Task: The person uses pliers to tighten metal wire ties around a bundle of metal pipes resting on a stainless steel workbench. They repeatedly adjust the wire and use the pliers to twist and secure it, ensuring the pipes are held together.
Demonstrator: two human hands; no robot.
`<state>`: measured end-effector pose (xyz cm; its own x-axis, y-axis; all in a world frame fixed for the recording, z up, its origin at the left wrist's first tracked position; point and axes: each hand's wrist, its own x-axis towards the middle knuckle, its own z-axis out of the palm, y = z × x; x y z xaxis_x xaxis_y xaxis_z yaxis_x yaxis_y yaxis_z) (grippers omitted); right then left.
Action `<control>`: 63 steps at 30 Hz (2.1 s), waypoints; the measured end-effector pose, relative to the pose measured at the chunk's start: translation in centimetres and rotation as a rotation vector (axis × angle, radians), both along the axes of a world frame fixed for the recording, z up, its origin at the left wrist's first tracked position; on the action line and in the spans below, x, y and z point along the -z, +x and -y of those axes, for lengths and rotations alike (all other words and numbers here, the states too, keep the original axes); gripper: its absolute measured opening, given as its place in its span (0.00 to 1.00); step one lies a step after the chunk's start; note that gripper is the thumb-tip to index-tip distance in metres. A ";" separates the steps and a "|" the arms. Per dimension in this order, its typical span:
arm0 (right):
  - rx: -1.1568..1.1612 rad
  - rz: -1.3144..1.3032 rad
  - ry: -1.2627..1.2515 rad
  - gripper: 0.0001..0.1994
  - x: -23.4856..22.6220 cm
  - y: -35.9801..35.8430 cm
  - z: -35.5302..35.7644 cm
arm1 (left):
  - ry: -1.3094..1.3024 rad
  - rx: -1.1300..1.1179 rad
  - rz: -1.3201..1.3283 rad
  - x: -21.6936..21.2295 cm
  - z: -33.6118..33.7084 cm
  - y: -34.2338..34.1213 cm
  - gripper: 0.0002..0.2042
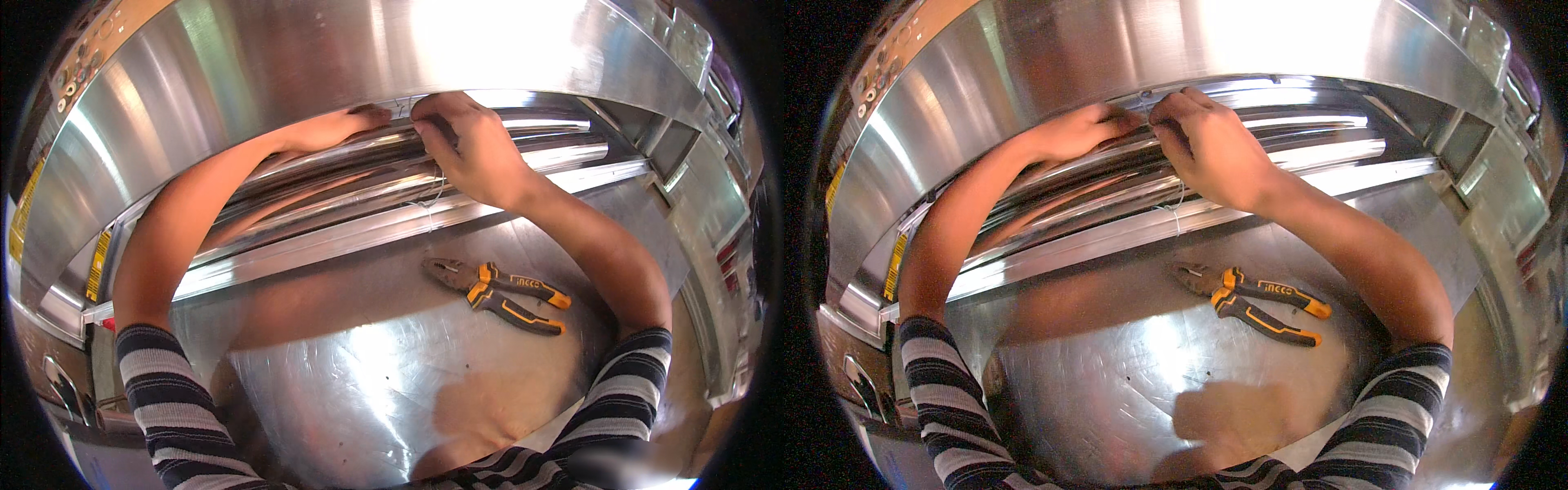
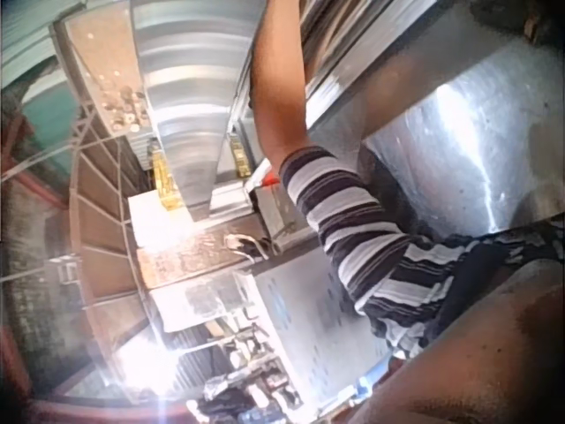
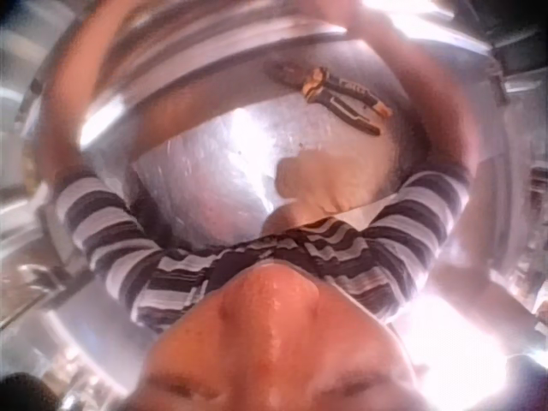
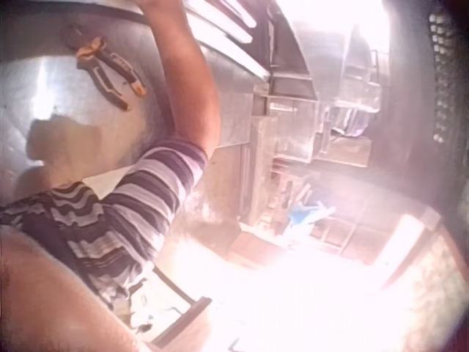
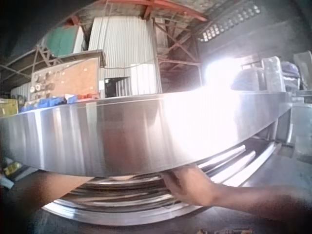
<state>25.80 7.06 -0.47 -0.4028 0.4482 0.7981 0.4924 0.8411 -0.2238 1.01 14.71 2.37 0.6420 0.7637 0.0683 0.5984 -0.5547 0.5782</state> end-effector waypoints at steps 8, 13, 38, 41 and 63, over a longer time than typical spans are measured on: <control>0.095 0.016 -0.121 0.08 -0.6 0.8 4.5 | 0.004 0.079 0.023 1.2 -4.4 2.9 0.26; -0.055 -0.040 -0.281 0.08 -0.1 1.7 7.3 | -0.056 0.140 0.191 2.2 -6.4 2.4 0.26; -0.049 0.118 0.015 0.16 2.1 4.3 5.3 | 0.273 -0.326 0.009 0.4 -5.2 4.0 0.21; -0.041 0.200 -0.033 0.19 2.2 4.9 4.8 | 0.298 -0.344 0.016 0.0 -5.3 4.0 0.19; 0.299 0.580 0.409 0.45 1.7 5.8 0.6 | 0.489 -0.364 0.006 -0.6 -3.2 2.8 0.18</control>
<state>31.63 6.50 -2.19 -0.7152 0.3188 0.6219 0.6557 0.6141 0.4392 3.83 17.95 2.97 0.3436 0.8135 0.4693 0.7971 -0.5168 0.3124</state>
